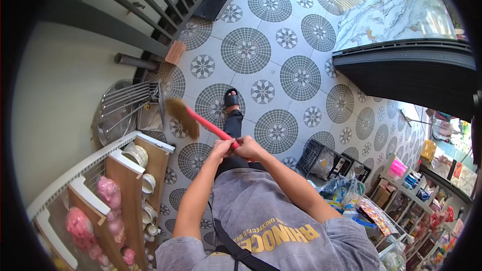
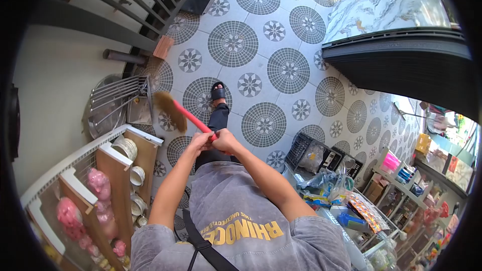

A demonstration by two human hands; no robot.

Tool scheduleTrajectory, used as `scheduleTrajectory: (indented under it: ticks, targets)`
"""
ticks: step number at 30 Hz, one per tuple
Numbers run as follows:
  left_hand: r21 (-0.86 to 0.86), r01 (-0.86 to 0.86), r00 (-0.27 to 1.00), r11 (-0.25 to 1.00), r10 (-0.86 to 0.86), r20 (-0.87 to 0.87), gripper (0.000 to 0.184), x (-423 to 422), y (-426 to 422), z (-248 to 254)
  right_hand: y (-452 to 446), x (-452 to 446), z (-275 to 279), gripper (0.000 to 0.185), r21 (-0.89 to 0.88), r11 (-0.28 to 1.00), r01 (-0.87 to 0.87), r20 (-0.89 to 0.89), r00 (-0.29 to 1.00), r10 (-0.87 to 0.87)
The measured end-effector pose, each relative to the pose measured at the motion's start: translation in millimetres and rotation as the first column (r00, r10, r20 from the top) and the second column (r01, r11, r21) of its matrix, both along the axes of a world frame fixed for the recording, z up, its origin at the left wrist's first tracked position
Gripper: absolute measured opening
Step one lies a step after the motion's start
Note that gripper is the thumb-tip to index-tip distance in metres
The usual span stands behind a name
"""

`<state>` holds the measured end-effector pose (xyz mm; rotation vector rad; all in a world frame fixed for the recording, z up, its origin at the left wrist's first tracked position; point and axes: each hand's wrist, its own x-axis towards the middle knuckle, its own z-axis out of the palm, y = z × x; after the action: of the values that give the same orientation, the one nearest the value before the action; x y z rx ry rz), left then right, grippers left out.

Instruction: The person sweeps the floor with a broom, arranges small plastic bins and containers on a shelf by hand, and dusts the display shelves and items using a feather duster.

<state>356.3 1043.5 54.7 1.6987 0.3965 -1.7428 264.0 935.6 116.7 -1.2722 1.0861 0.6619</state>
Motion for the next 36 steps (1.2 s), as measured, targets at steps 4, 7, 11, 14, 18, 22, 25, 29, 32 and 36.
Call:
scheduleTrajectory:
  ticks: [4,7,11,14,18,22,25,29,32,36]
  targets:
    - [-0.083,0.132,0.987,0.988,-0.123,0.102,0.026,22,-84,17,-58,13,18,0.04,-0.026,0.981,0.193,0.05,0.98,-0.192]
    - [-0.158,0.169,0.982,0.973,-0.153,0.109,0.025,48,-134,39,-86,37,32,0.025,-0.115,0.953,0.282,0.028,0.959,-0.281]
    - [-0.297,0.149,0.989,0.943,-0.134,0.069,0.023,89,-177,59,-108,67,31,0.022,-0.364,0.886,0.287,0.192,0.954,-0.23]
    - [-0.354,0.154,0.981,0.923,-0.099,0.169,0.025,107,-195,66,-126,84,34,0.024,-0.365,0.876,0.316,0.264,0.937,-0.228]
    - [-0.133,0.302,0.815,0.944,-0.183,0.549,0.035,118,-211,51,-166,119,51,0.034,-0.079,0.932,0.354,0.251,0.912,-0.325]
    - [-0.01,0.144,0.863,0.99,-0.12,0.49,0.036,150,-215,20,-186,157,20,0.026,0.278,0.823,0.496,0.147,0.824,-0.547]
    - [-0.096,-0.001,0.936,0.995,0.035,0.35,0.027,169,-224,17,-176,178,-6,0.022,0.418,0.602,0.68,0.04,0.649,-0.76]
    - [-0.058,0.158,0.945,0.986,-0.134,0.299,0.024,164,-247,27,-168,175,5,0.022,0.353,0.383,0.854,0.025,0.401,-0.916]
    - [-0.139,0.274,0.952,0.952,-0.247,0.179,0.025,149,-255,42,-168,156,29,0.017,0.219,0.404,0.888,0.083,0.396,-0.915]
    - [-0.303,0.241,0.966,0.922,-0.198,0.164,0.027,116,-255,51,-165,127,44,0.027,0.03,0.497,0.867,0.161,0.487,-0.859]
